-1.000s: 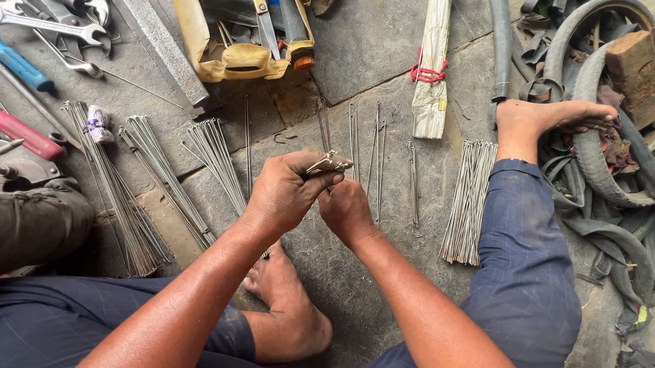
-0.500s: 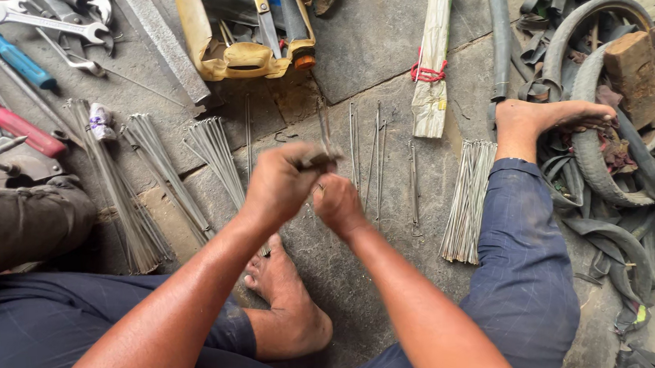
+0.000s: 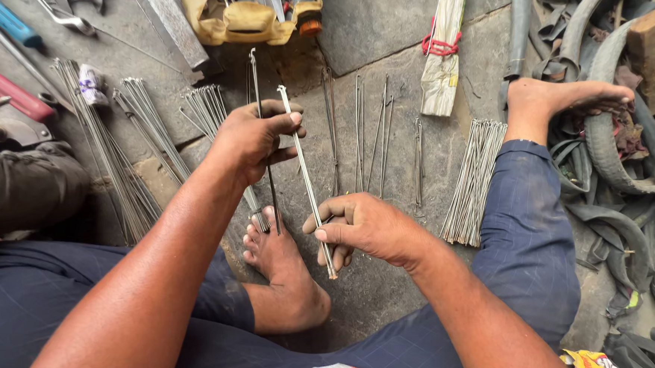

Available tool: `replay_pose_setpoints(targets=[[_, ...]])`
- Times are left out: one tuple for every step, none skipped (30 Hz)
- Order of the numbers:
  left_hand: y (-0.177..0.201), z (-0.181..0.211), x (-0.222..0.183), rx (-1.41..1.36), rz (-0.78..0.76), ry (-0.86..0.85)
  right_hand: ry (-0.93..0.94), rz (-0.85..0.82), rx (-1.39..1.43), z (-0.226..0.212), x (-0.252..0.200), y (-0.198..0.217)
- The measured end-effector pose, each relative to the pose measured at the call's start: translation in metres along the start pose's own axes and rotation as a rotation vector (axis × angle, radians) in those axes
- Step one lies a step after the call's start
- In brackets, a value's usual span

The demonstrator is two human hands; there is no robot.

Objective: The person sorts and organizes metal bicycle spokes by hand, picking them up from the floor and arranging them into small bundles.

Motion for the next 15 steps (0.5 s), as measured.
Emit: replay_pose_setpoints(targets=[[-0.002,0.001,-0.002,0.0,-0.002,0.0,0.004,0.005,0.003,0.0,-0.002,0.0],[-0.004,0.002,-0.004,0.001,-0.002,-0.001,0.01,0.01,0.006,-0.001,-0.003,-0.001],[-0.006,0.003,-0.007,0.001,-0.003,-0.002,0.003,0.026,-0.019,-0.001,-0.003,-0.002],[-0.007,0.004,-0.01,0.001,-0.01,-0.003,-0.005,0.046,-0.045,-0.001,-0.004,-0.001],[-0.008,0.005,-0.013,0.0,-0.016,-0.003,-0.014,0.066,-0.071,-0.002,-0.006,0.0],[-0.01,0.007,-0.015,-0.001,-0.023,-0.007,-0.023,0.078,-0.086,-0.003,-0.007,0.0],[-0.011,0.008,-0.016,0.002,-0.025,-0.002,-0.032,0.09,-0.101,-0.004,-0.009,-0.001],[-0.012,0.009,-0.018,0.003,-0.024,0.002,-0.041,0.098,-0.117,-0.005,-0.009,-0.001],[-0.013,0.009,-0.019,0.004,-0.023,0.006,-0.039,0.105,-0.129,-0.006,-0.008,-0.001],[-0.013,0.009,-0.019,0.011,-0.019,0.007,-0.039,0.109,-0.14,-0.007,-0.008,-0.002],[-0.013,0.01,-0.019,0.018,-0.015,0.007,-0.04,0.113,-0.152,-0.006,-0.008,-0.002],[-0.013,0.01,-0.019,0.024,-0.012,0.008,-0.031,0.107,-0.146,-0.006,-0.008,-0.003],[-0.013,0.01,-0.019,0.025,-0.012,0.003,-0.023,0.102,-0.14,-0.005,-0.008,-0.003],[-0.013,0.01,-0.02,0.027,-0.014,-0.004,-0.013,0.098,-0.134,-0.005,-0.008,-0.003],[-0.013,0.011,-0.02,0.029,-0.016,-0.01,-0.006,0.09,-0.121,-0.005,-0.008,-0.003]])
Point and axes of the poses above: each hand's wrist, its own x-axis towards the middle knuckle, its own y-axis out of the back of the hand, z = x × y, the point moved 5 cm from there along x, towards the middle knuckle, and after that the axes turned 9 degrees about y, right-handed, at the moved point
